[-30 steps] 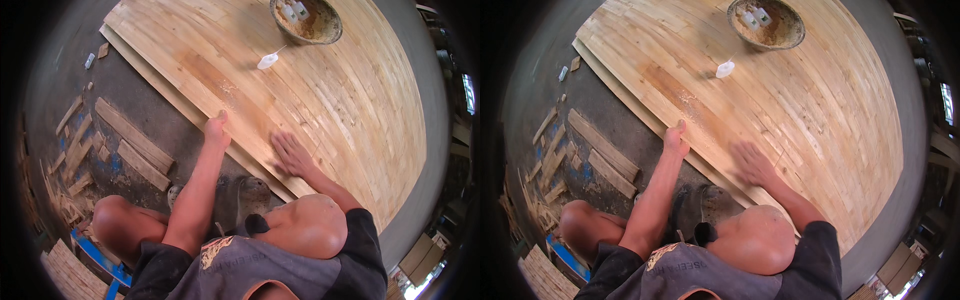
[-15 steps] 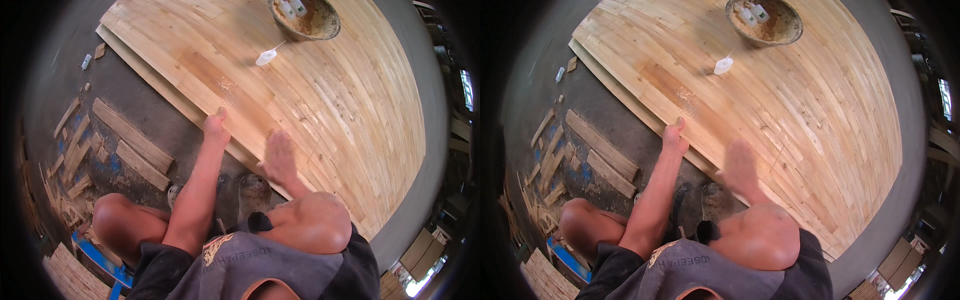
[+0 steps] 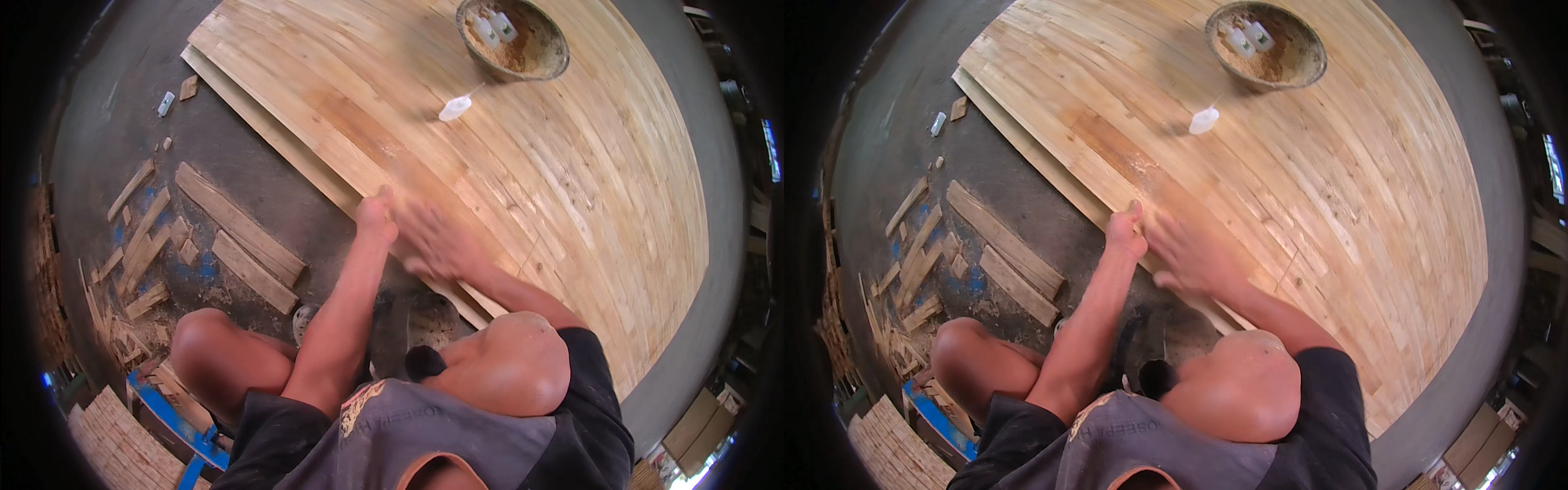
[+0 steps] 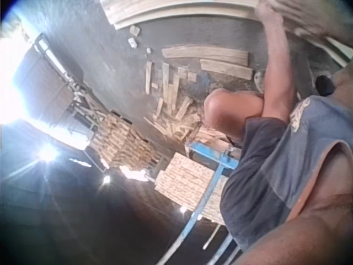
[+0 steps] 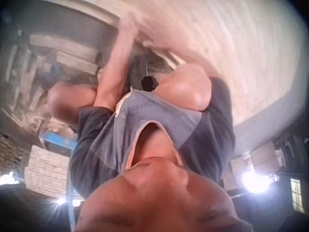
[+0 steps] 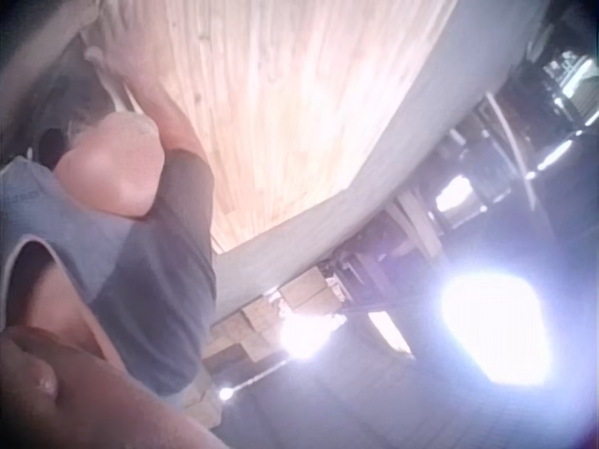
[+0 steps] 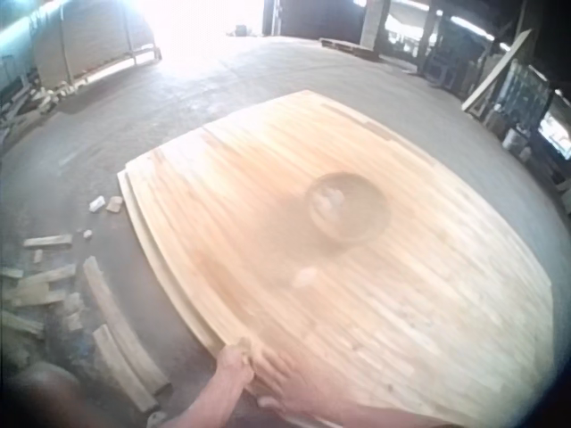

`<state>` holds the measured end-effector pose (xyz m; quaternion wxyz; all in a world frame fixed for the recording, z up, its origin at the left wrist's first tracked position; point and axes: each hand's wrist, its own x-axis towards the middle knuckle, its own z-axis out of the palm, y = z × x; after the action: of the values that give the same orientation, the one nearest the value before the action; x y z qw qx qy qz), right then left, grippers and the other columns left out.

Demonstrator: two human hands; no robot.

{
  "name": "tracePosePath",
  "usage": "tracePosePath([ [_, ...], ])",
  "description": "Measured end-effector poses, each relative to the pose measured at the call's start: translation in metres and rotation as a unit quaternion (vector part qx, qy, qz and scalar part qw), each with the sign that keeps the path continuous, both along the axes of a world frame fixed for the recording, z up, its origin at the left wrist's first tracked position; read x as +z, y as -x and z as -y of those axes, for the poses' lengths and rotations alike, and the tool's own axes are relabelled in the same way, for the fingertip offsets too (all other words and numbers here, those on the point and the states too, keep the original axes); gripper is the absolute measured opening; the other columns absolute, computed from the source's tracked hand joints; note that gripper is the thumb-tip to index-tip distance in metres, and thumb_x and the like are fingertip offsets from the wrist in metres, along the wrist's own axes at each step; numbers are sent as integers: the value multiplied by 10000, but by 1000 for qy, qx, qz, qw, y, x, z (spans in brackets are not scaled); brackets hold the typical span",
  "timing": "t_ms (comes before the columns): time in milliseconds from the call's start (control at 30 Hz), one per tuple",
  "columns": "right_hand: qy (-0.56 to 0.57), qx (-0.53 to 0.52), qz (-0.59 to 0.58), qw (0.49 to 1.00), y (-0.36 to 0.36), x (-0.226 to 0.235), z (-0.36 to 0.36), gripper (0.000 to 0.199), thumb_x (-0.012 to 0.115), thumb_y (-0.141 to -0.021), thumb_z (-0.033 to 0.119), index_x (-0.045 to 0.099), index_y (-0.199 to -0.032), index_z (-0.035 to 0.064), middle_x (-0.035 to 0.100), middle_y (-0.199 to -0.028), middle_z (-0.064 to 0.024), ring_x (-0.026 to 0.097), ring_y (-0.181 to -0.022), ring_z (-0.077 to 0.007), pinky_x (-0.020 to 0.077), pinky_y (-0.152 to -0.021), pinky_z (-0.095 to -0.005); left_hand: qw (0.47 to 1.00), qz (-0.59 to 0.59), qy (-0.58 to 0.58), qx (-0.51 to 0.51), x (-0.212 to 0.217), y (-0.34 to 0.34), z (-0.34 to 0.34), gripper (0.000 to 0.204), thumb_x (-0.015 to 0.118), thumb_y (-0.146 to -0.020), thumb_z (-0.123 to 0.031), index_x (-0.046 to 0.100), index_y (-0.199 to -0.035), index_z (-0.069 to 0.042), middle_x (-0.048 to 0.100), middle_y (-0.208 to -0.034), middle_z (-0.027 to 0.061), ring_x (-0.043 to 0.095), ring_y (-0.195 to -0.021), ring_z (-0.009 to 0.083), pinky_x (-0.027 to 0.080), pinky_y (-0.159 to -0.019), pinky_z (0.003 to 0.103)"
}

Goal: The person arranges thin wooden strips on a large plywood panel, applies glue from a bottle into gaps, and presses the strips together to form a continuous surface. The person works on the floor in a workshop, handling wood pieces and a glue bottle.

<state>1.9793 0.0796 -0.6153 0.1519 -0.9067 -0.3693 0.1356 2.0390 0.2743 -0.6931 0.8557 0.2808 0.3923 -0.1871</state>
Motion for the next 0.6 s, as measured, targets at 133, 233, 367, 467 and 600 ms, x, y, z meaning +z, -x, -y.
tracePosePath([
  [133, 67, 26, -107, 992, 0, -4, 29, 865, 416, -1146, 607, 316, -1755, 0, 319, -1843, -159, 269, -1710, -392, 185, -1399, -551, 1000, 3, -18, 7, -8, 2, 0, 495, 580, -1154, -119, 483, -1617, 25, 612, -1546, 164, 594, -1433, 380, 461, -1265, 568],
  [233, 5, -145, 55, 988, -21, -17, 21, 783, 486, -1144, 544, 357, -1751, 65, 356, -1820, -172, 272, -1708, -376, 182, -1395, -574, 1000, -6, 2, -11, -14, 4, -2, 497, 572, -1157, -122, 476, -1619, 33, 606, -1553, 172, 590, -1436, 384, 455, -1269, 574],
  [367, -49, 38, 12, 998, -12, -14, 5, 710, 552, -1140, 558, 538, -1629, 44, 511, -1723, -166, 394, -1654, -324, 244, -1377, -531, 1000, 17, 7, -8, -23, 7, -4, 480, 566, -1158, -121, 486, -1605, 36, 609, -1541, 181, 595, -1426, 383, 456, -1262, 584],
  [467, -229, -51, -23, 972, 9, 0, 38, 387, 714, -1080, 388, 796, -1255, 52, 748, -1397, -171, 663, -1360, -396, 503, -1179, -517, 1000, 20, 10, 0, -28, 8, -2, 454, 579, -1155, -128, 516, -1571, 43, 629, -1509, 181, 607, -1404, 374, 462, -1253, 583],
  [600, -248, -484, 108, 833, -40, -20, 99, 353, 809, -1009, 196, 717, -1300, 18, 760, -1151, -157, 739, -1051, -323, 587, -904, -435, 1000, 5, -10, 2, -28, 9, 1, 417, 640, -1139, -151, 585, -1504, 44, 665, -1459, 156, 629, -1360, 332, 484, -1225, 539],
])
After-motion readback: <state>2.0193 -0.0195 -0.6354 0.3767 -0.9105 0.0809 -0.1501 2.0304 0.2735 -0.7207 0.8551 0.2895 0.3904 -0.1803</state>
